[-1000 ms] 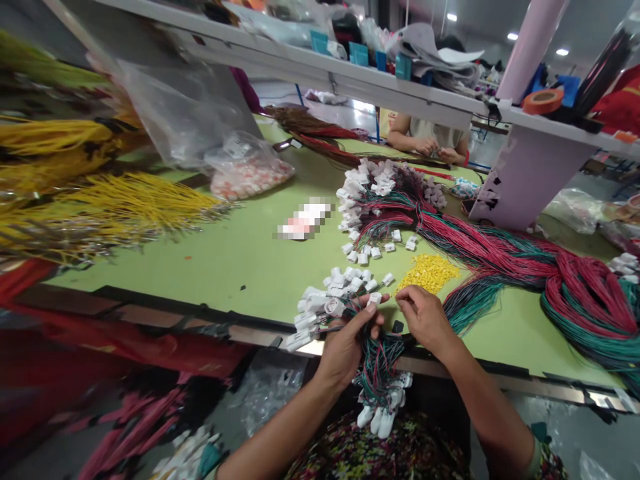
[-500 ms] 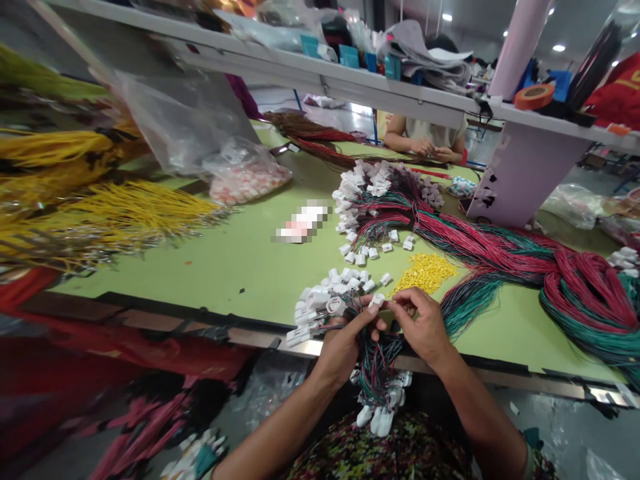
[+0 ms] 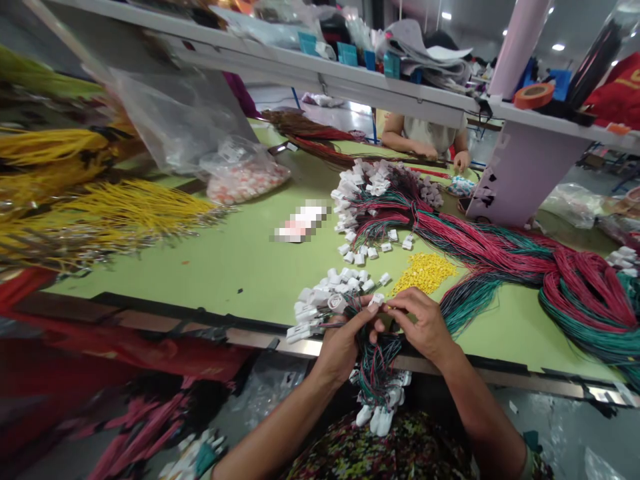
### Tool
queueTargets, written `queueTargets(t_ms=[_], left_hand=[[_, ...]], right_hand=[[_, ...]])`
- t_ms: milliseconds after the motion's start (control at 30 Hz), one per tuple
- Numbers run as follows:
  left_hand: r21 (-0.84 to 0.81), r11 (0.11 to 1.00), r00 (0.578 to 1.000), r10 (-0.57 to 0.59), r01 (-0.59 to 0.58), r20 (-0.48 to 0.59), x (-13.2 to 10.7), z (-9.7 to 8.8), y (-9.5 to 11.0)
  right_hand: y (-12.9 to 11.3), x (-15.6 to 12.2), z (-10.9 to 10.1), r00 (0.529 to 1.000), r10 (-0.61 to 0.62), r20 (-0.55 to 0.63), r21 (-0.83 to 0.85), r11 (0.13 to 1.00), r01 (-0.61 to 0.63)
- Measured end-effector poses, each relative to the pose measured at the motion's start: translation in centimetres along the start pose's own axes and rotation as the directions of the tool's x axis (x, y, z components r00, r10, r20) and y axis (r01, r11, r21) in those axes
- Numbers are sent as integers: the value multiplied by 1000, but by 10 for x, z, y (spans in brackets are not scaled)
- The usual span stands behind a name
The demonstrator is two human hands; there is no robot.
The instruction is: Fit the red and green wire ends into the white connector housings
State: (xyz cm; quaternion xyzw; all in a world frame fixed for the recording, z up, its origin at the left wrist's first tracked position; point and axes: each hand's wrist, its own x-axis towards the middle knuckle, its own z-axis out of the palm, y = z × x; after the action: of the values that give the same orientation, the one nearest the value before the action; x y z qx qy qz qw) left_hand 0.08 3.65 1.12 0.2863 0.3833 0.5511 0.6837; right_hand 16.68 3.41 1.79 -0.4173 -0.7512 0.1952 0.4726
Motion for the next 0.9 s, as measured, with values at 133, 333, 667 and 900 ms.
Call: queueTargets(t_ms=[133, 333, 667, 900], left_hand=[[-1, 1000, 1000, 12, -12, 4, 1, -1, -1], [80, 996, 996, 31, -37, 83, -3, -4, 1], [172, 981, 993, 80, -94, 86, -11, -17, -10], [226, 966, 988, 105, -129, 115, -11, -21, -13]], right_hand=[[2, -2, 2, 999, 37, -17, 64, 997, -36], [-5, -4, 6, 971, 204, -124, 168, 969, -182], [-43, -10, 3, 972, 168, -167, 91, 984, -154], [-39, -12, 4, 979, 127, -158, 94, 989, -113]])
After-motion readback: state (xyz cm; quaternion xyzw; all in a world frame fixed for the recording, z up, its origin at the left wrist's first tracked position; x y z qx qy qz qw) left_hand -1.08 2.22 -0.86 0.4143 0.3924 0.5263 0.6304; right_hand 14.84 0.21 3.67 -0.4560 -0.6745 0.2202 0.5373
